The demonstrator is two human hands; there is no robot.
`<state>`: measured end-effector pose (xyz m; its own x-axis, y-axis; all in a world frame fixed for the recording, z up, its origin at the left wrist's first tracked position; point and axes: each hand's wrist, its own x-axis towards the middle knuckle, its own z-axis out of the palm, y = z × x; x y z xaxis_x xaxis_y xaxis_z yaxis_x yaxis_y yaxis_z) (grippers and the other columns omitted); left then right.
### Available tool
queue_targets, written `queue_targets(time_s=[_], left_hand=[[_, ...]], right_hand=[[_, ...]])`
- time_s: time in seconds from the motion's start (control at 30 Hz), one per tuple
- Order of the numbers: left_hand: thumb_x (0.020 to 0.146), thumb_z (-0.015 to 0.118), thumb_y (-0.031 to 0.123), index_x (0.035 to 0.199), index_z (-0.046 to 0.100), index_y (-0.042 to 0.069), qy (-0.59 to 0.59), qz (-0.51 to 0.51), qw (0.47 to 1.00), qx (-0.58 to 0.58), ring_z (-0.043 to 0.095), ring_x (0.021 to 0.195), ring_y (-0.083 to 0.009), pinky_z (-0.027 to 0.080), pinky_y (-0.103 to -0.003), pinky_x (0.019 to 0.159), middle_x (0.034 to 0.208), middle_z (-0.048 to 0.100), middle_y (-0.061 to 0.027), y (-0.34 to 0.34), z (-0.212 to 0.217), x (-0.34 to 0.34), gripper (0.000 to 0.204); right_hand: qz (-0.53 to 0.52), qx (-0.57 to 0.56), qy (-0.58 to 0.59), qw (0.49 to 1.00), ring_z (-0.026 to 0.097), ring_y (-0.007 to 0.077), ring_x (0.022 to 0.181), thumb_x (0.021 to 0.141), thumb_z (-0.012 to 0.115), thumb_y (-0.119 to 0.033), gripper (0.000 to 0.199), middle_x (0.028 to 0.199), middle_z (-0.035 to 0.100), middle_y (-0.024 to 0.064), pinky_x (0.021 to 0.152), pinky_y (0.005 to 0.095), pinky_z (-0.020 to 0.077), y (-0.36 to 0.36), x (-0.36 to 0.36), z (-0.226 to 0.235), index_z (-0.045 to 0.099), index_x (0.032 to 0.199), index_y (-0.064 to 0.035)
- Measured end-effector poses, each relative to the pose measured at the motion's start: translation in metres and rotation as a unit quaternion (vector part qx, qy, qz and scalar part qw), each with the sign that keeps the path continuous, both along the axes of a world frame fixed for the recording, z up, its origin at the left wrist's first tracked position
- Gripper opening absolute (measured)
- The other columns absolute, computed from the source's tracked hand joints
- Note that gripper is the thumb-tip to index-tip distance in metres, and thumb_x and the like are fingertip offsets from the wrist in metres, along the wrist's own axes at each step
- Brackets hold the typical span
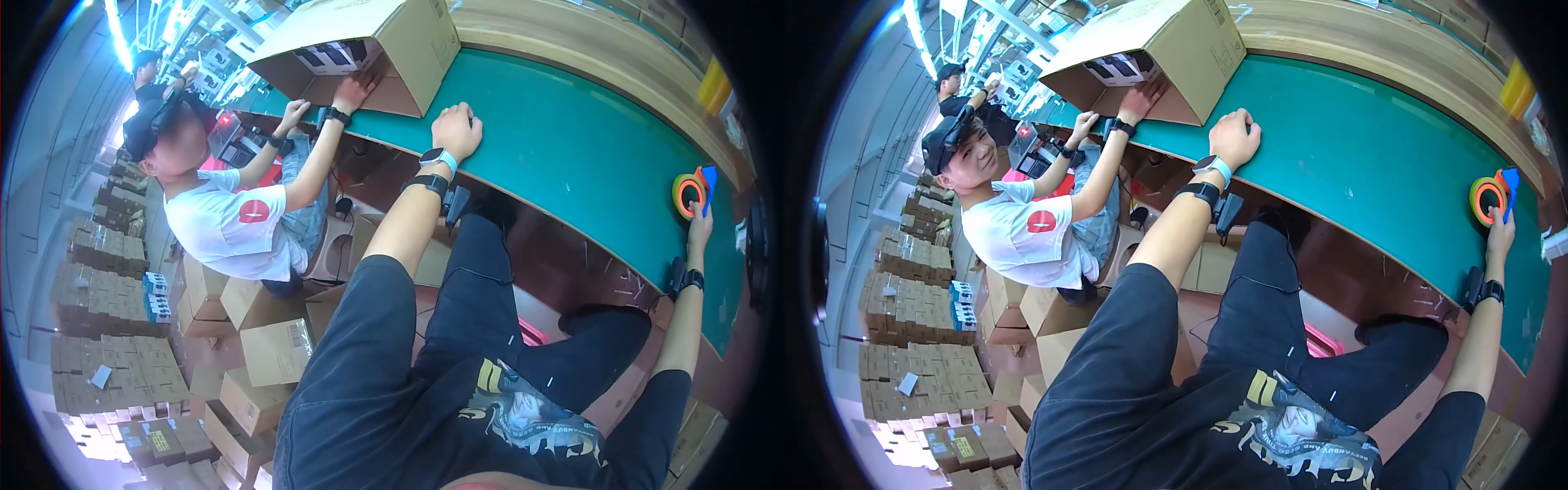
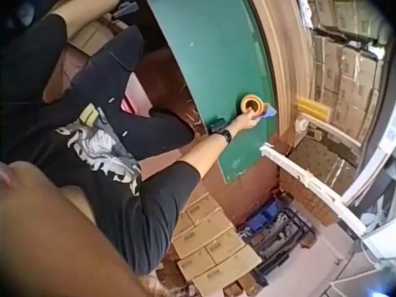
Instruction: The person seals a cardboard box with a tape dispenser, moves it to a stack, and then places small boxes into a larger cardboard box before sealing it and moving it to the floor.
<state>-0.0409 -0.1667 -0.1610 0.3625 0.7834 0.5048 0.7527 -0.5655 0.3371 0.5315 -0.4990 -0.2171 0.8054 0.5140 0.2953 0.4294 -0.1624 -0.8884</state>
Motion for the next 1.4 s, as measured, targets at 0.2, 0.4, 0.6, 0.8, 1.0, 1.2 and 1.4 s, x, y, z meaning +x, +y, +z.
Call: queue_targets(time_s=[0.2,0.4,0.6,0.8,1.0,1.2,1.4], left_hand=[[0.084,0.061,0.026,0.089,0.061,0.008,0.019,0.0,1.0,-0.011,0.064,0.093,-0.0319,0.052,-0.046,0.079,0.09,0.067,-0.0125,0.003,-0.004,-0.002,0.018],[0.084,0.062,0.026,0.089,0.062,0.008,0.024,0.008,1.0,-0.004,0.064,0.093,-0.0319,0.052,-0.046,0.079,0.09,0.068,-0.0127,0.009,-0.002,0.002,0.018],[0.085,0.062,0.027,0.089,0.062,0.008,0.003,-0.004,1.0,0.003,0.064,0.091,-0.0331,0.051,-0.046,0.079,0.089,0.068,-0.0125,0.009,-0.006,-0.005,0.02],[0.085,0.062,0.027,0.09,0.062,0.008,0.003,-0.006,1.0,-0.017,0.064,0.092,-0.0327,0.051,-0.046,0.08,0.089,0.068,-0.0123,0.0,-0.008,0.0,0.02],[0.085,0.062,0.027,0.089,0.062,0.008,0.005,0.001,1.0,-0.015,0.064,0.092,-0.0328,0.051,-0.046,0.08,0.089,0.068,-0.0123,0.004,-0.002,-0.005,0.019],[0.084,0.062,0.026,0.09,0.062,0.008,0.009,-0.007,1.0,-0.021,0.064,0.093,-0.0317,0.052,-0.046,0.081,0.091,0.068,-0.0123,0.009,-0.002,0.003,0.019],[0.084,0.062,0.026,0.09,0.061,0.008,0.013,-0.002,1.0,-0.022,0.065,0.093,-0.032,0.052,-0.046,0.08,0.09,0.068,-0.0116,0.013,-0.009,-0.006,0.019]], right_hand=[[0.005,0.015,0.002,1.0,0.066,0.0157,0.089,0.094,0.061,-0.021,0.033,0.095,0.072,0.0077,0.083,0.03,0.0483,0.021,-0.019,-0.003,0.065,0.116,0.0027],[-0.002,0.011,0.025,1.0,0.068,0.0171,0.096,0.094,0.061,-0.021,0.035,0.099,0.073,0.0096,0.088,0.0303,0.0489,0.001,0.002,-0.006,0.065,0.119,0.0027],[0.01,0.01,0.014,1.0,0.067,0.0159,0.094,0.093,0.062,-0.023,0.038,0.099,0.073,0.0093,0.087,0.0297,0.0487,0.018,-0.017,-0.012,0.064,0.12,0.0029],[0.014,-0.065,-0.02,0.998,0.066,0.0152,0.095,0.096,0.06,-0.022,0.035,0.101,0.072,0.0088,0.087,0.0295,0.0481,0.011,0.005,0.003,0.064,0.122,0.0003],[0.002,0.007,0.004,1.0,0.066,0.0138,0.09,0.093,0.061,-0.021,0.036,0.097,0.072,0.0078,0.084,0.0291,0.0487,0.014,-0.021,-0.002,0.064,0.118,0.0032],[0.0,-0.009,0.0,1.0,0.066,0.0141,0.086,0.091,0.063,-0.021,0.034,0.093,0.071,0.0065,0.082,0.0298,0.0488,0.009,-0.021,0.008,0.064,0.116,0.0031],[-0.003,-0.003,-0.029,1.0,0.066,0.0148,0.086,0.09,0.064,-0.022,0.035,0.093,0.071,0.0068,0.081,0.031,0.0486,0.023,-0.04,0.012,0.065,0.115,0.0022]])
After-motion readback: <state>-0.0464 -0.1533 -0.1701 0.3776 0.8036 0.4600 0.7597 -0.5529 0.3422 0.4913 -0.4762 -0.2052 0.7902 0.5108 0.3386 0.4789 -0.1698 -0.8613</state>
